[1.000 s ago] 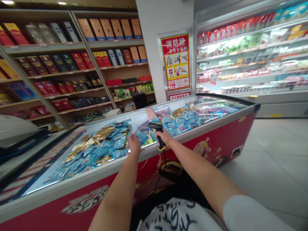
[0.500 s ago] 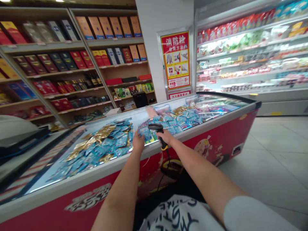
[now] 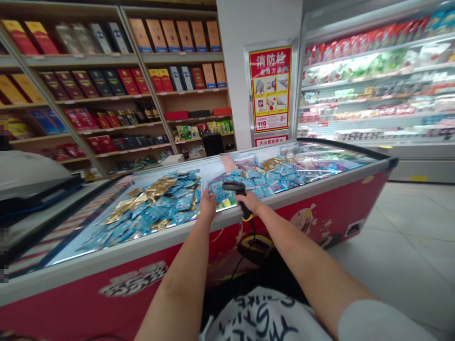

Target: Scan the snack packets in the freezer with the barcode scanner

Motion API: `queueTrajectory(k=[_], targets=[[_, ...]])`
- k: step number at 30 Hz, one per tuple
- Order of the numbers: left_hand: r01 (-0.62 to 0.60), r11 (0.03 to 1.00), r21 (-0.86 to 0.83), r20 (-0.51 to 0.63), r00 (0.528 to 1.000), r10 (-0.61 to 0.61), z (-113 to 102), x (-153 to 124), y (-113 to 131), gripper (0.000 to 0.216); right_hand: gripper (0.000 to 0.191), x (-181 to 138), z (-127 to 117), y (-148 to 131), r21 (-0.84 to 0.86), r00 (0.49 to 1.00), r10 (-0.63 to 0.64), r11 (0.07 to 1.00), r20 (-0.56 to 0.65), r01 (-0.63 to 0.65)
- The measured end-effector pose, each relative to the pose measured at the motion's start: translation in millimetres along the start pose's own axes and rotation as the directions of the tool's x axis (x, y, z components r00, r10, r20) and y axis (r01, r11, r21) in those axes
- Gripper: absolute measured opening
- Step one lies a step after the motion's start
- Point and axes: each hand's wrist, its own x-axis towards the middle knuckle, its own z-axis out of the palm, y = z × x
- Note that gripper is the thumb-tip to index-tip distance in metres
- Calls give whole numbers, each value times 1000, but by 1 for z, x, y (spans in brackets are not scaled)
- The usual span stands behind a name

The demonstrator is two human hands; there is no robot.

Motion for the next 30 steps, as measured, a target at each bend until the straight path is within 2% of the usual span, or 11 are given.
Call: queueTrajectory(k=[4, 14, 22, 26, 30], targets=[[-24, 999, 40, 27, 999, 23, 3, -1, -1, 36, 12, 0, 0, 0, 18, 1000, -8, 1000, 20, 8], [-31, 995, 90, 45, 999, 27, 3, 2, -7, 39, 15, 1, -2, 3, 11, 1000, -14, 1000, 24, 14], [-32, 991, 129, 51, 998, 26, 2, -1, -2, 43, 14, 2, -1, 6, 20, 1000, -17, 1000, 16, 17], [-8, 999, 44, -28, 1000, 9, -1, -6, 3, 48, 14, 2, 0, 6, 20, 1000, -13, 1000, -1, 13], [6, 1000, -25, -165, 986, -10, -7, -12, 7, 36, 19, 2, -1, 6, -8, 1000, -10, 1000, -14, 10]])
